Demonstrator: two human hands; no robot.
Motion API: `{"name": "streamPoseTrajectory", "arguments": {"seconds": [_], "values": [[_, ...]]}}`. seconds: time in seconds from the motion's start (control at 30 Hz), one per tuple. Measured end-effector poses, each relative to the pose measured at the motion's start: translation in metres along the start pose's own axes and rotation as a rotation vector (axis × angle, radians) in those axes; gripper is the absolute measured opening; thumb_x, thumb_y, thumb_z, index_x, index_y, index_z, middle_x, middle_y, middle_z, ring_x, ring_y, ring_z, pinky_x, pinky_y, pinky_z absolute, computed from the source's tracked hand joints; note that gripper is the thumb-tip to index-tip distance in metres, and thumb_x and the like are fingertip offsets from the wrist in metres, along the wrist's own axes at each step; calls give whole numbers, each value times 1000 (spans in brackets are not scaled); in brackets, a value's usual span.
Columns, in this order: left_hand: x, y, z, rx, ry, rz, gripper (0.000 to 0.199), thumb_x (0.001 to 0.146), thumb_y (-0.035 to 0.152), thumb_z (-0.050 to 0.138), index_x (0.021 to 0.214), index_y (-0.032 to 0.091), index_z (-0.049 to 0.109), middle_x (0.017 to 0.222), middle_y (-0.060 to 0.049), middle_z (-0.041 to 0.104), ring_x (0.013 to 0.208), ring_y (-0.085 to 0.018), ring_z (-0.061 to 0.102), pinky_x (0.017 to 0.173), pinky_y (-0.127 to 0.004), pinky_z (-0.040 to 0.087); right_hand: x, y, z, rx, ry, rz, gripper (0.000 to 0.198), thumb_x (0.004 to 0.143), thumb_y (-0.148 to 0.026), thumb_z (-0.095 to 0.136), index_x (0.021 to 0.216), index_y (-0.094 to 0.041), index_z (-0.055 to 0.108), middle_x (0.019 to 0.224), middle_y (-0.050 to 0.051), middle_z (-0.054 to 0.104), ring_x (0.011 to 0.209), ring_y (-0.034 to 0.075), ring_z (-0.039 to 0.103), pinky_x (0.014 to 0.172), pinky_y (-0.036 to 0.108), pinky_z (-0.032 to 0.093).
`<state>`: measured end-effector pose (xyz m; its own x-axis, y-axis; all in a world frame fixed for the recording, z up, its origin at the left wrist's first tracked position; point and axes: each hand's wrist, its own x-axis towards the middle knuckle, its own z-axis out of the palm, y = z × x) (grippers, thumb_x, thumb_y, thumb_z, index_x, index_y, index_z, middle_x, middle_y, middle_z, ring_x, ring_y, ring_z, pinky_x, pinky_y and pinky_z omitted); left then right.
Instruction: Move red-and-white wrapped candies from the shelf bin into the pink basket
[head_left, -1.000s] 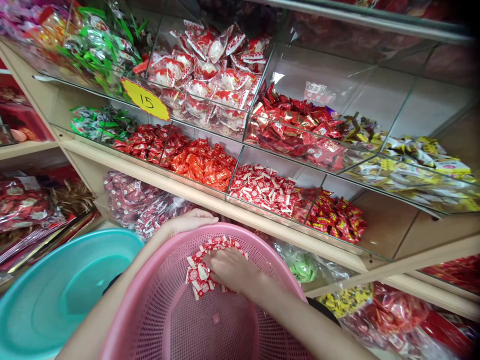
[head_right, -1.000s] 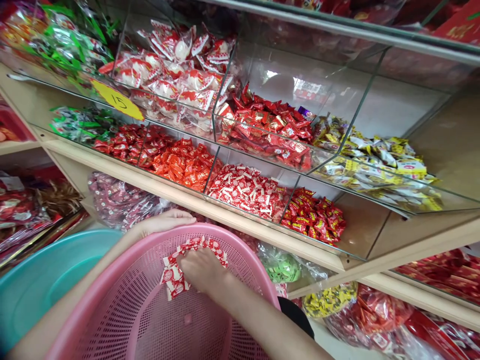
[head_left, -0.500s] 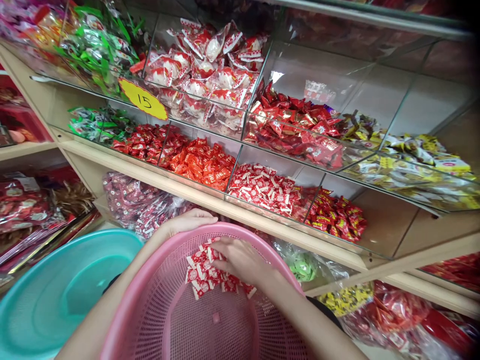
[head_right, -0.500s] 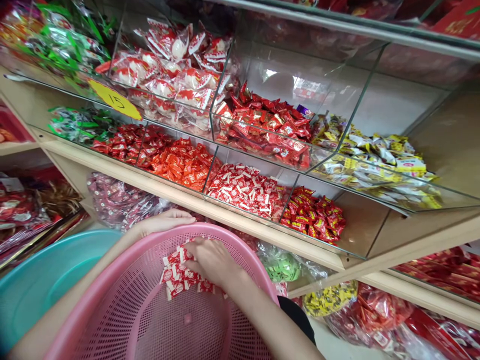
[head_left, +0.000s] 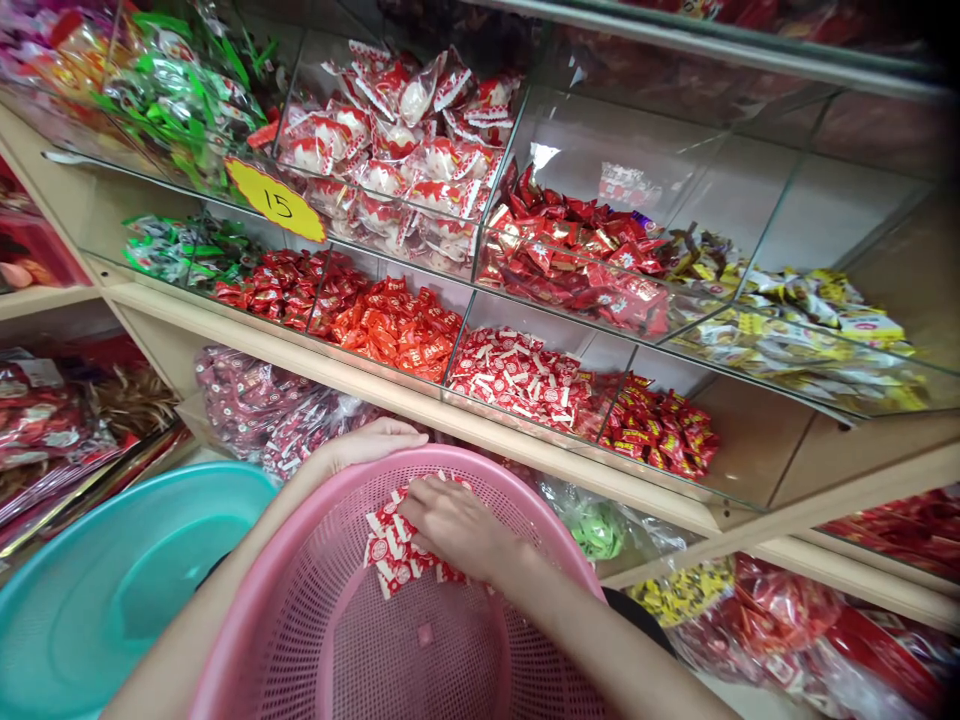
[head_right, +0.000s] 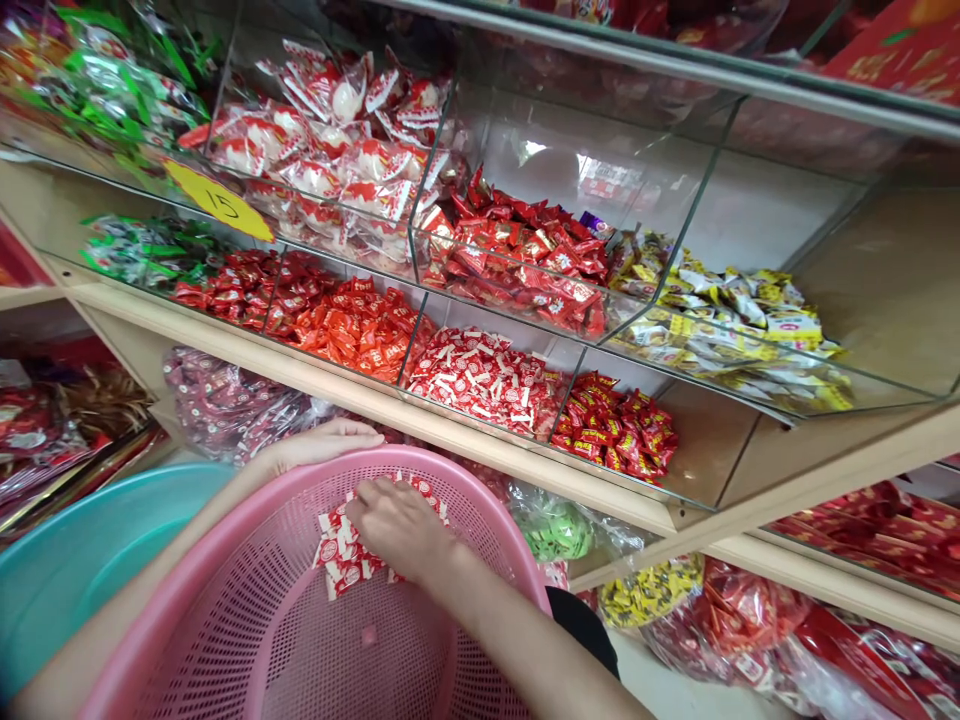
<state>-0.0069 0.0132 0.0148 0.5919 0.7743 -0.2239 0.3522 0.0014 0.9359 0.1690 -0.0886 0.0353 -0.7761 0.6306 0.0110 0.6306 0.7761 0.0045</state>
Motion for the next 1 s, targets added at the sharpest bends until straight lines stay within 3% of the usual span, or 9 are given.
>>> {"name": "streamPoseTrajectory", "arguments": {"seconds": [0.17,0.5,0.77,1.0], "values": [[0,-2,0,-13,-12,-2,44,74,60,57,67,17,57,63,-1,48,58,-13,37,56,-25,25,6,-3,6,-78,5,-39,13,92,-18,44,95,-16,57,98,6,56,96,20,55,82,33,48],[-1,-2,-1,14,-23,4,46,76,60,56,69,14,54,65,-1,46,60,-12,36,56,-24,26,3,-4,-8,24,-61,31,15,87,-23,56,99,-15,55,102,8,58,97,20,56,85,33,47],[2,-5,-3,-12,-44,18,45,77,58,56,72,14,56,65,0,47,60,-12,38,56,-24,26,5,2,-2,60,-21,40,24,82,-32,63,97,-15,55,101,7,57,94,21,55,80,33,46],[-4,7,2,-74,-48,-19,42,74,58,58,70,16,57,63,-1,49,58,-13,38,55,-25,27,3,5,-1,89,-4,71,25,82,-35,62,96,-16,54,101,8,56,94,21,54,78,33,46]]}}
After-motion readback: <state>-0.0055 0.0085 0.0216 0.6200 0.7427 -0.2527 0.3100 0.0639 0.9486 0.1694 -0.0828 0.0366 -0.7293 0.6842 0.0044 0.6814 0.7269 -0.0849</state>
